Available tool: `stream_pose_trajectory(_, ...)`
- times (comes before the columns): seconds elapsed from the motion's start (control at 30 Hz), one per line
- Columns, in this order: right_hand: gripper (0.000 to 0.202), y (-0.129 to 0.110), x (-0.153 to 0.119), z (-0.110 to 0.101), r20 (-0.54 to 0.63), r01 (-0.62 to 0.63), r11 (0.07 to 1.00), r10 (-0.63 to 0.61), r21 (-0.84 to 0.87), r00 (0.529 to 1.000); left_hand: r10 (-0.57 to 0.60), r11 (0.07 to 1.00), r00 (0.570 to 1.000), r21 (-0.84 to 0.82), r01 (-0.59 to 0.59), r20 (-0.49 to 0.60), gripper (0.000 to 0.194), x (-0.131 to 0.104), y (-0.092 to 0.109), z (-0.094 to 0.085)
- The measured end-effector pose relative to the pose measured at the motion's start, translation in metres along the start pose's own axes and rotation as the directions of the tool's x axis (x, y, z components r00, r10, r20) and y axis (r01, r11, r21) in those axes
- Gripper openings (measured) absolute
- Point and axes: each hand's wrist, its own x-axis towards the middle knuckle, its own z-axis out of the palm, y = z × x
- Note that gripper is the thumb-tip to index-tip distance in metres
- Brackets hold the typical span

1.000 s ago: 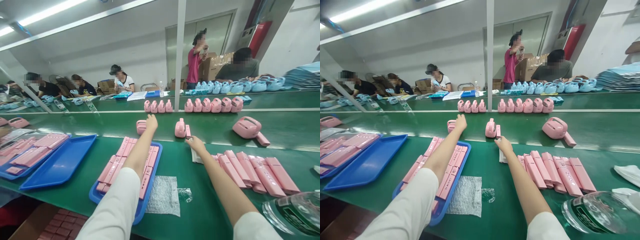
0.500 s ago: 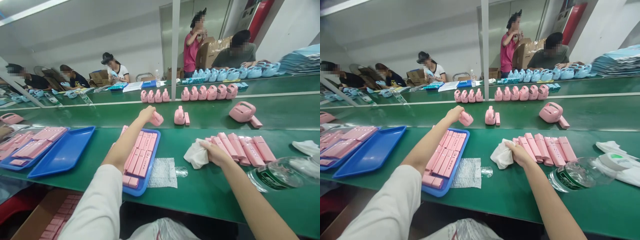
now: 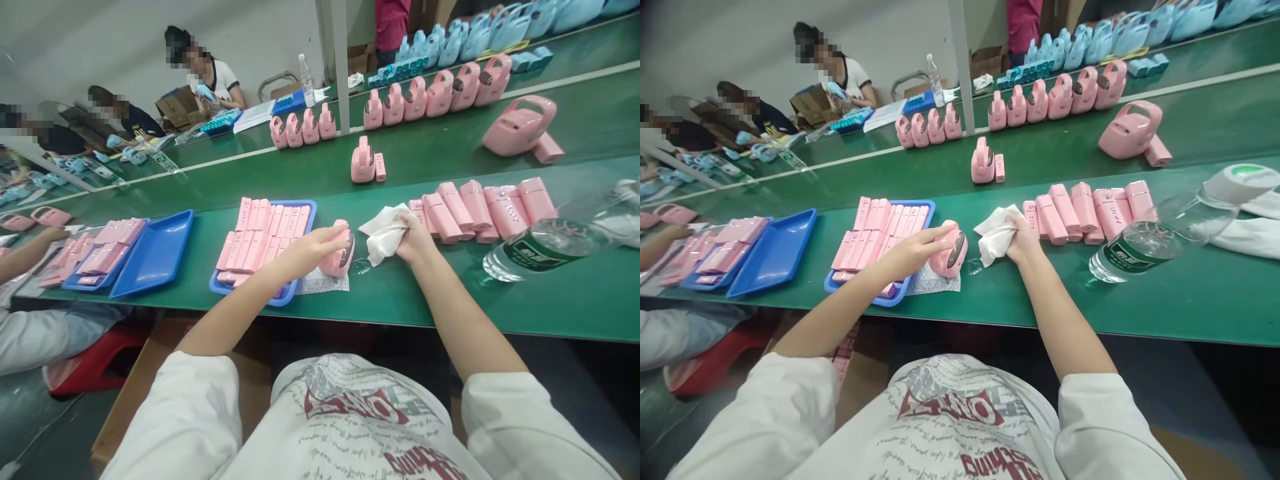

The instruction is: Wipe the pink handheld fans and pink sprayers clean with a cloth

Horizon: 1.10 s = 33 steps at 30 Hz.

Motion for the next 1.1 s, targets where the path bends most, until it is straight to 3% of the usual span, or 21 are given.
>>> stream_pose_trajectory(0.07, 0.007, 0.002, -0.003, 0.002, 0.026, -0.024, 1.000, 0.024, 0.004, 0.999, 0.007, 0.999, 0.998, 0.045, -0.004, -0.068, 0.034, -0.014, 0.005, 0.003)
stream_pose_trajectory(0.17, 0.010, 0.006, -0.007, 0.005, 0.047, -0.041, 0.999, 0.042, -0.008, 0.998, -0.038, 0.992, 0.957, 0.103, 0.070, -0.288, 0.035, -0.034, 0.015, 0.019)
stream_pose_trajectory(0.23, 0.012, 0.007, -0.008, 0.005, 0.036, -0.032, 0.999, 0.032, -0.013, 0.999, -0.121, 0.985, 0.876, 0.052, 0.164, -0.468, 0.032, -0.044, 0.021, 0.039)
stream_pose_trajectory(0.3, 0.012, 0.008, -0.007, 0.004, 0.019, -0.019, 1.000, 0.019, -0.021, 1.000, -0.268, 0.961, 0.770, -0.105, 0.255, -0.579, 0.040, -0.051, 0.023, 0.062)
stream_pose_trajectory(0.37, 0.012, 0.009, -0.005, 0.002, 0.009, -0.010, 0.999, 0.010, -0.034, 1.000, -0.432, 0.902, 0.688, -0.285, 0.325, -0.583, 0.065, -0.051, 0.022, 0.082)
stream_pose_trajectory(0.43, 0.014, 0.010, -0.003, 0.000, 0.008, -0.004, 0.999, 0.005, -0.048, 1.000, -0.544, 0.837, 0.652, -0.400, 0.375, -0.528, 0.087, -0.047, 0.019, 0.096)
stream_pose_trajectory(0.5, 0.016, 0.012, -0.002, -0.002, 0.014, -0.004, 0.998, 0.005, -0.061, 1.000, -0.597, 0.799, 0.630, -0.442, 0.408, -0.497, 0.097, -0.041, 0.016, 0.104)
stream_pose_trajectory(0.63, 0.015, 0.014, 0.001, -0.005, 0.040, -0.015, 0.996, 0.019, -0.092, 0.999, -0.671, 0.736, 0.596, -0.489, 0.468, -0.441, 0.103, -0.032, 0.010, 0.108)
stream_pose_trajectory(0.9, 0.020, 0.017, -0.001, -0.008, 0.089, -0.035, 0.977, 0.055, -0.210, 0.995, -0.690, 0.704, 0.599, -0.569, 0.424, -0.407, 0.085, -0.032, 0.004, 0.109)
stream_pose_trajectory(1.0, 0.024, 0.014, -0.007, -0.010, 0.066, -0.053, 0.969, 0.071, -0.242, 0.995, -0.696, 0.671, 0.624, -0.631, 0.389, -0.356, 0.081, -0.034, 0.004, 0.104)
stream_pose_trajectory(1.1, 0.027, 0.010, -0.010, -0.012, 0.039, -0.053, 0.964, 0.066, -0.261, 0.997, -0.665, 0.610, 0.676, -0.753, 0.246, -0.317, 0.070, -0.037, 0.003, 0.101)
